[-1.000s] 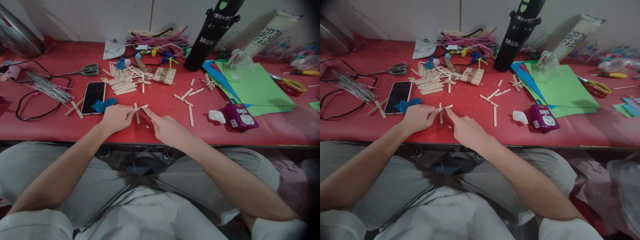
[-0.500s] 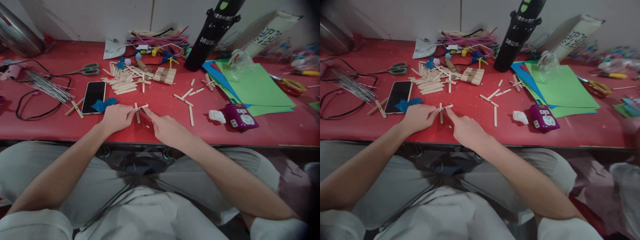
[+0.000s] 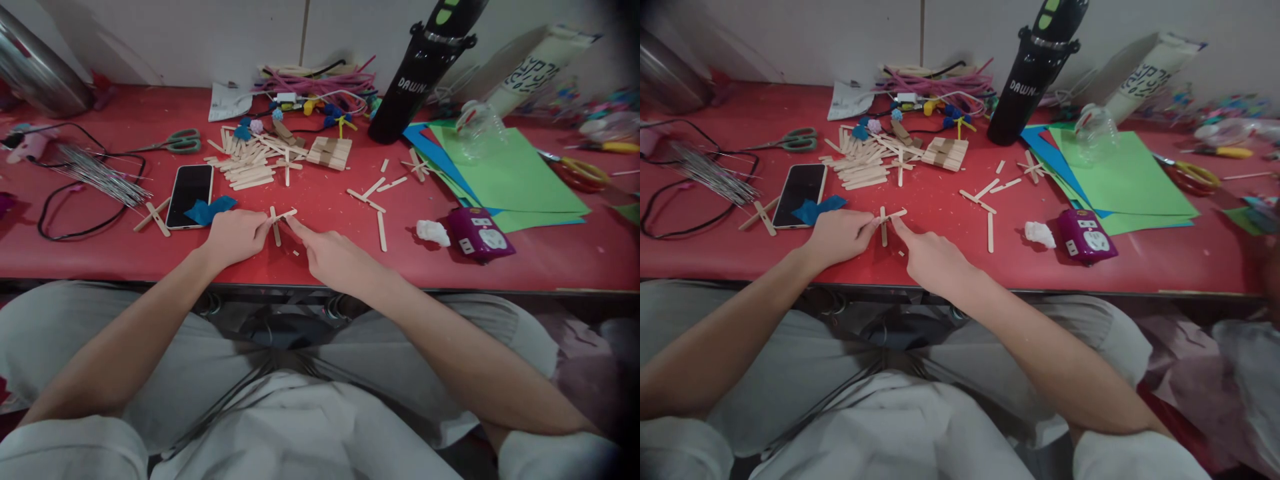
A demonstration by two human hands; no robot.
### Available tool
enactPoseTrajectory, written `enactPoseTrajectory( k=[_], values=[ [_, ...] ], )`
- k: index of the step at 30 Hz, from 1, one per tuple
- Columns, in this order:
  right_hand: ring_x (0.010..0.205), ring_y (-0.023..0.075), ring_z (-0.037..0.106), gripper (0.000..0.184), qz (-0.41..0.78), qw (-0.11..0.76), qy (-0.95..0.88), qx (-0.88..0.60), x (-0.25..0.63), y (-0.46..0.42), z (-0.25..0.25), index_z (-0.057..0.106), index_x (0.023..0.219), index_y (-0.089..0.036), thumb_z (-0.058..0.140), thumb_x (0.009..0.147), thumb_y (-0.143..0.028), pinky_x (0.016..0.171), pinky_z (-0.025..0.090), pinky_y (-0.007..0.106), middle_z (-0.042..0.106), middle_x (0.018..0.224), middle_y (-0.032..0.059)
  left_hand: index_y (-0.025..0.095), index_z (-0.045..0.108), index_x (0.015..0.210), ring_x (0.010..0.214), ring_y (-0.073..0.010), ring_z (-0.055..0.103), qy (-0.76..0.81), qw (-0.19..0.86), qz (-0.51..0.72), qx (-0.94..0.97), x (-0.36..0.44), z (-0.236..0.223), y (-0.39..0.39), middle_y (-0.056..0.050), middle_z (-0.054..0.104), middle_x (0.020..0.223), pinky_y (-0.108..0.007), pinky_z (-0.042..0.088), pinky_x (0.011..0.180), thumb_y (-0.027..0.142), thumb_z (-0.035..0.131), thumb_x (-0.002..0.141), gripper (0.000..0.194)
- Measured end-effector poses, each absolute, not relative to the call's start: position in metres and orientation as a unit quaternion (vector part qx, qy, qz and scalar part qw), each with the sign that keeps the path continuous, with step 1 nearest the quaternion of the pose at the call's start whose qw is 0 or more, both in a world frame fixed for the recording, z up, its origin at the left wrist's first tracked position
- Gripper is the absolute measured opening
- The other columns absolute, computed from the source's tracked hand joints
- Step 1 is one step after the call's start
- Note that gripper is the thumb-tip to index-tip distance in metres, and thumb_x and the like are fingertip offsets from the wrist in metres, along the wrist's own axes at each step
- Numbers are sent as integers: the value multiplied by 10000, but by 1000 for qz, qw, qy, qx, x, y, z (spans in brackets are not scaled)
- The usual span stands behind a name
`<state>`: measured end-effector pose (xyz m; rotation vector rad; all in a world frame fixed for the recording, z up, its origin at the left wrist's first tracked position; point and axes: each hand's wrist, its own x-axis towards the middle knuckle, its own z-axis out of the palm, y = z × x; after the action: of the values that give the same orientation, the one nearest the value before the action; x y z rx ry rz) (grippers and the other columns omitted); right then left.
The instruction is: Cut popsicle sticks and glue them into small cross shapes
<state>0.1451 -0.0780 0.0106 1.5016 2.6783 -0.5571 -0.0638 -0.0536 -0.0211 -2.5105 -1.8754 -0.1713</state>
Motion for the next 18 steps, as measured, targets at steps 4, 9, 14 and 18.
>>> enactPoseTrajectory(
  k=[4,9,14,18],
  values=[
    [694,235,621,669,-182,7,859,478,146,-78,11,233,1587,-205,342,930,-140,547,292,282,723,918,156,189,673,757,769,-248,671,-598,6,-51,-800,-64,-21,-54,-97,729,778,-323,190,513,409,339,959,448],
    [658,206,604,659,-192,-5,861,471,148,-77,12,249,1581,-198,356,934,-137,552,292,270,723,901,138,194,689,765,748,-249,666,-601,10,-50,-798,-64,-22,-54,-99,727,767,-325,201,517,414,332,962,463],
    [681,201,617,668,-196,-14,856,478,150,-79,11,236,1583,-184,363,929,-129,561,292,270,726,912,130,193,682,747,727,-241,660,-605,4,-49,-795,-65,-22,-53,-97,726,763,-324,200,516,434,328,965,480],
    [704,216,633,662,-188,-16,856,482,149,-78,9,233,1583,-191,358,936,-137,572,304,274,728,922,139,197,686,754,740,-240,662,-601,1,-56,-797,-64,-22,-53,-92,721,747,-322,194,514,418,335,963,465]
  ],
)
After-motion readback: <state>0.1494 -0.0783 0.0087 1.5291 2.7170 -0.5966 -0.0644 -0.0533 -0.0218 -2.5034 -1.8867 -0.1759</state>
